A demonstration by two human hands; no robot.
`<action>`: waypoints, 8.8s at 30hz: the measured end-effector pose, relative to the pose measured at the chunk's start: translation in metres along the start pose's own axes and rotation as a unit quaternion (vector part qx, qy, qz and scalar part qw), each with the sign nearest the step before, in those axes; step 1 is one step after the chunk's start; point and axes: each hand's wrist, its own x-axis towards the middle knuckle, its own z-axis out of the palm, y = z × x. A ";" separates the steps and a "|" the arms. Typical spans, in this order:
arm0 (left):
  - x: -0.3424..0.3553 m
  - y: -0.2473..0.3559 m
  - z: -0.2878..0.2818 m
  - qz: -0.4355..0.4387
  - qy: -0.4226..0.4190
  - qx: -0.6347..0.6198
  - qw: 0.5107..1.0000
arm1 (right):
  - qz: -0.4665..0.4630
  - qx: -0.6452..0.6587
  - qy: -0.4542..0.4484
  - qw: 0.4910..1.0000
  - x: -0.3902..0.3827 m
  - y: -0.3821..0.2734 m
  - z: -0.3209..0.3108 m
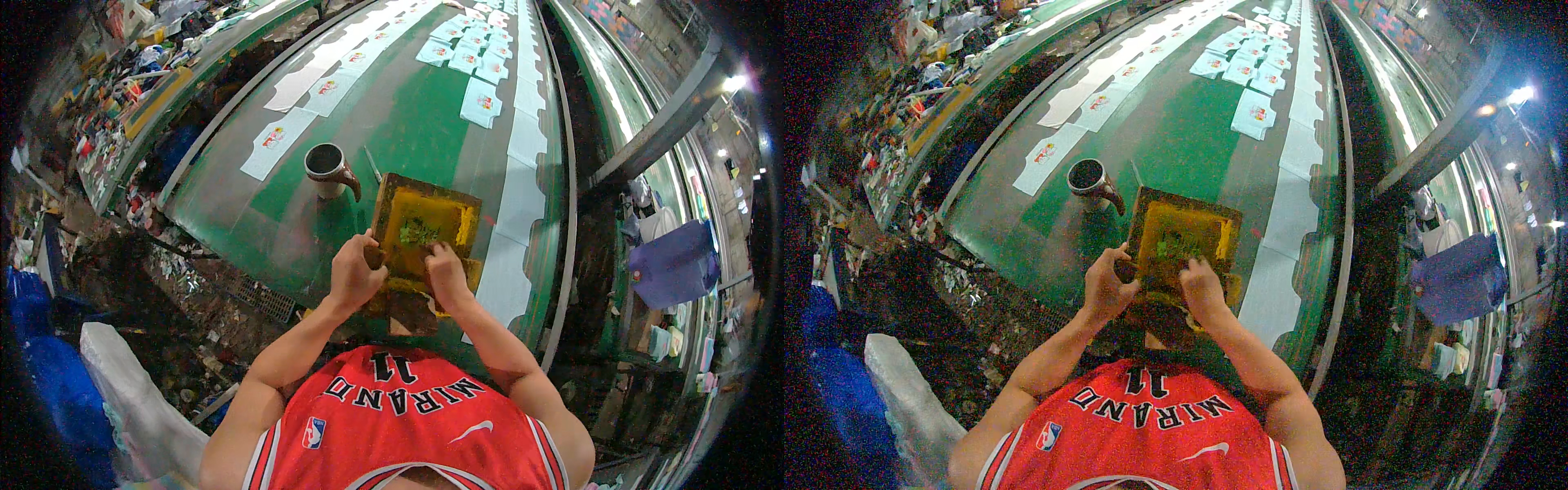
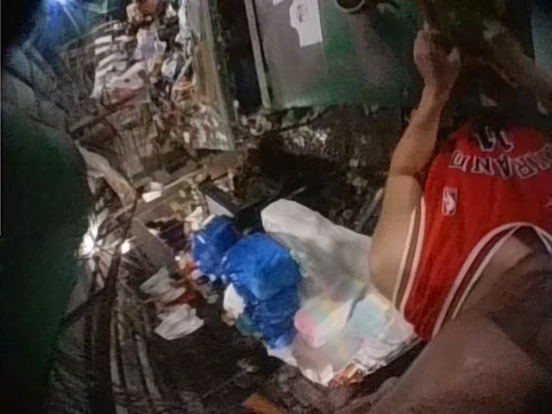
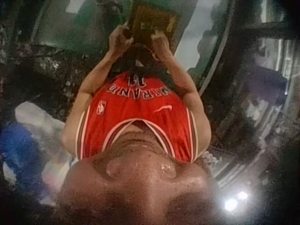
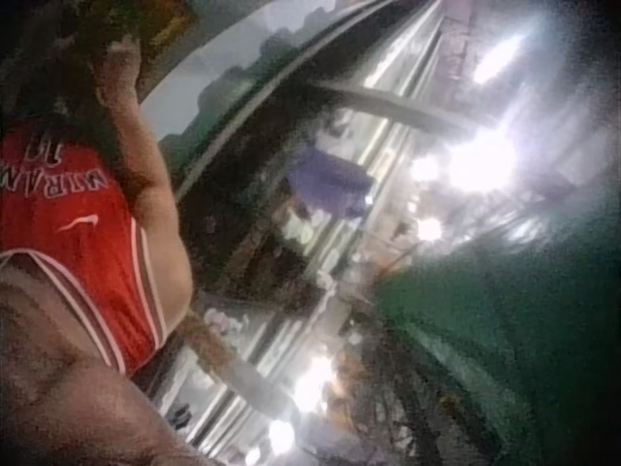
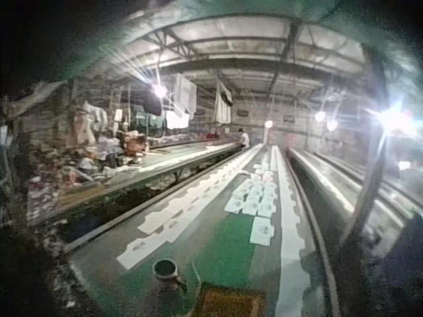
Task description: The person holds a yellow screen-printing frame and repeatedly rubs a squeegee across it to spread ink. The person then moves the frame along a long green table and continues the same rubbing motion.
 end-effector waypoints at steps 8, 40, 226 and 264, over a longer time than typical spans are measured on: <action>-0.001 -0.003 -0.005 -0.052 -0.017 -0.031 0.998 | -0.010 0.155 0.207 0.966 0.017 -0.009 -0.027; 0.012 0.030 -0.051 -0.146 -0.076 -0.204 0.965 | 0.239 0.843 0.157 0.455 -0.013 0.044 0.010; -0.074 0.036 -0.134 -0.217 0.108 -0.279 0.929 | 0.122 0.933 0.048 0.335 -0.015 -0.024 0.053; -0.046 0.062 -0.112 -0.189 0.002 -0.258 0.948 | 0.126 0.931 0.181 0.291 -0.070 -0.059 -0.019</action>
